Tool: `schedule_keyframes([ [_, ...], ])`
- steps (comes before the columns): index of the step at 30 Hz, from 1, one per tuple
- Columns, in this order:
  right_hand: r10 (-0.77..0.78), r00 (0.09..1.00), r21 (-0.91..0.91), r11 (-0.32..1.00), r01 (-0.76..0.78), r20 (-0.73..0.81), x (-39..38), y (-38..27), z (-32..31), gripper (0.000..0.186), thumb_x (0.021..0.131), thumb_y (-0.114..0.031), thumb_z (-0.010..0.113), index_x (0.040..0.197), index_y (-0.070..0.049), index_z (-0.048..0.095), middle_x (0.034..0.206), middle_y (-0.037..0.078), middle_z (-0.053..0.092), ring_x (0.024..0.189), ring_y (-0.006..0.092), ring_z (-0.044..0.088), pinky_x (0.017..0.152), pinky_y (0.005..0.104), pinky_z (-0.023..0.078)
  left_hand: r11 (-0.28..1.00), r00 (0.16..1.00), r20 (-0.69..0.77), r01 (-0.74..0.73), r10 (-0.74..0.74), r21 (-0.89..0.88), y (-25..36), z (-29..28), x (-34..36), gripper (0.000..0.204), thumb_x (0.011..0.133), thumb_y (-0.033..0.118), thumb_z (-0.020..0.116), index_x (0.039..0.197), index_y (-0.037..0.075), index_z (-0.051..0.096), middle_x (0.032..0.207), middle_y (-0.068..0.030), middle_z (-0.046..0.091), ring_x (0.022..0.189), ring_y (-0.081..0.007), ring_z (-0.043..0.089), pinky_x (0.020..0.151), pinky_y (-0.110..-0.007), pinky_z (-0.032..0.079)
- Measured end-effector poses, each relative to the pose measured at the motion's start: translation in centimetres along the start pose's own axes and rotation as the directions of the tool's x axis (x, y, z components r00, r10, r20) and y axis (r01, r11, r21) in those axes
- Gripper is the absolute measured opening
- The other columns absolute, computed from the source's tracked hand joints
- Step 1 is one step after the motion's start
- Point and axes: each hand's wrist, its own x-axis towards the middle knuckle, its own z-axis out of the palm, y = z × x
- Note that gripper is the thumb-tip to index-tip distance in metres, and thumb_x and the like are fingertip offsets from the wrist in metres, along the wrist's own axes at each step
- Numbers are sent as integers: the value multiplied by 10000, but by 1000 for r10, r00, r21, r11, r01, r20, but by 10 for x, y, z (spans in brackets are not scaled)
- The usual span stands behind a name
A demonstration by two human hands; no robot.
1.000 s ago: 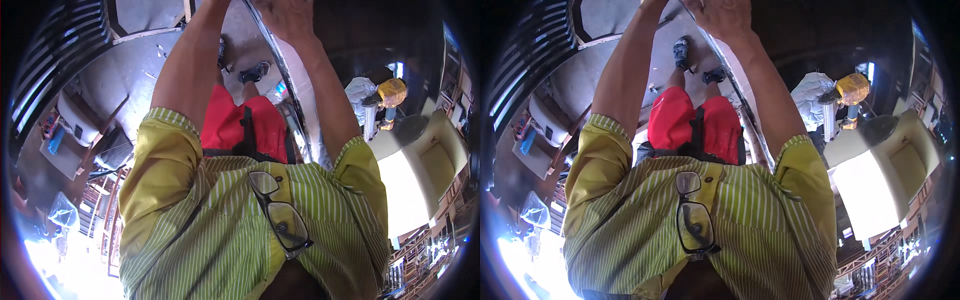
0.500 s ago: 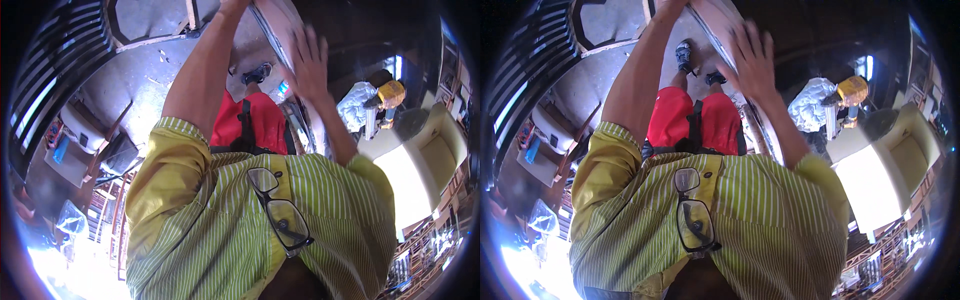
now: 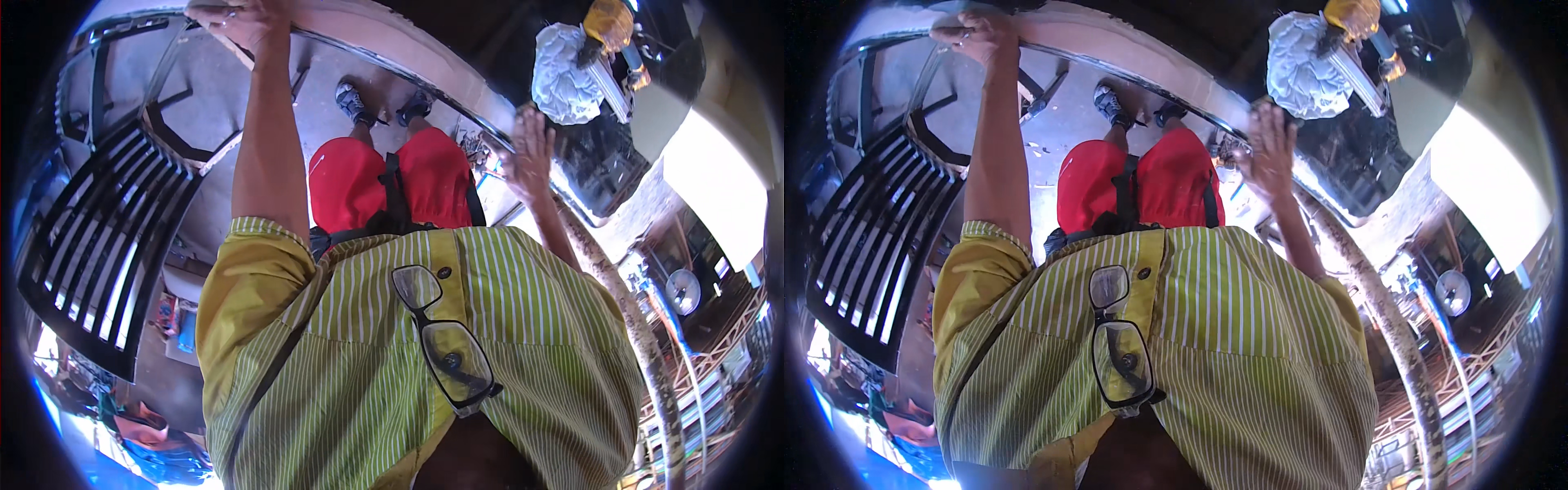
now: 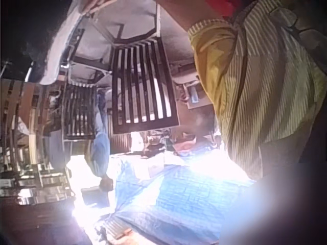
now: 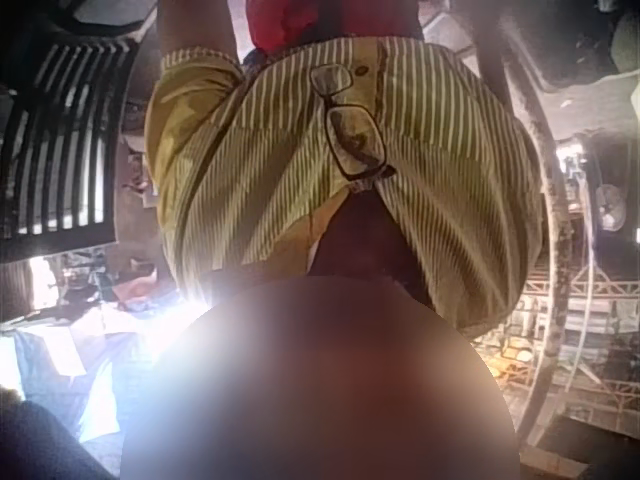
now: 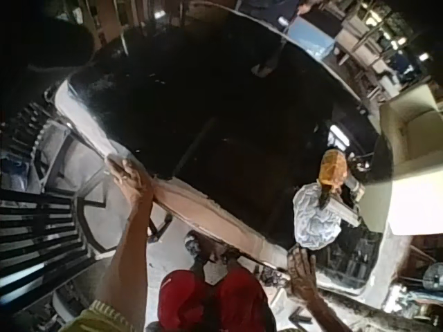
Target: Sanding a large, dark, flat surface manually using sandpaper.
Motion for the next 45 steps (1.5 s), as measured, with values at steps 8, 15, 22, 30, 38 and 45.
schedule_keyframes([
  [8, -284, 958, 38, 958, 285, -32, 107, -74, 38, 652, 779, -516, 430, 1258, -82, 345, 1342, 95, 269, 1258, 271, 194, 1007, 460, 136, 919, 992, -51, 90, -118, -384, 5, 6, -3, 610, 817, 373, 430, 1264, -16, 285, 1299, -189, 290, 1172, -556, 92, 927, -614, 189],
  [15, -216, 974, 53, 974, 220, -74, 72, -59, 34, 581, 829, -434, 403, 1286, -88, 304, 1372, 78, 208, 1276, 246, 154, 1023, 435, 115, 842, 993, 92, 108, -69, -529, -1, 7, 6, 726, 755, 451, 526, 1245, -33, 295, 1310, -210, 210, 1174, -539, 97, 889, -536, 319],
  [22, 318, 926, 35, 948, -318, -205, -74, 11, 7, 679, 815, -489, 390, 1328, -94, 189, 1393, 107, 123, 1287, 278, 96, 1020, 444, 84, 519, 926, 263, 371, -270, -770, -15, -29, -3, 663, 729, 292, 600, 1229, -5, 281, 1265, -299, 108, 1095, -393, 320, 877, -421, 362],
  [30, 604, 742, 6, 776, -630, -291, -55, -22, 39, 595, 746, -78, 482, 1294, -48, 252, 1367, 138, 192, 1269, 305, 161, 1035, 398, 103, -13, 771, 519, 554, -369, -833, -27, -50, -8, 602, 835, 361, 369, 1304, 82, 115, 1284, -258, 98, 1130, -407, 269, 929, -521, 230],
  [38, 542, 773, -133, 784, -607, -329, 6, -101, 63, 583, 731, -62, 445, 1289, -133, 294, 1376, 56, 201, 1273, 255, 172, 979, 537, 164, 279, 752, -657, -622, -45, -731, -19, -86, -32, 555, 811, 416, 412, 1276, 139, 289, 1251, -256, 224, 1172, -480, 192, 896, -636, 170],
  [45, 786, 385, 185, 522, -832, -484, -20, -54, 64, 625, 711, 1, 391, 1309, -120, 254, 1379, 62, 193, 1275, 255, 165, 984, 533, 149, 220, 475, -868, -871, 145, -440, -17, -97, -40, 584, 795, 521, 395, 1263, 177, 330, 1248, -210, 264, 1164, -444, 260, 874, -647, 205],
])
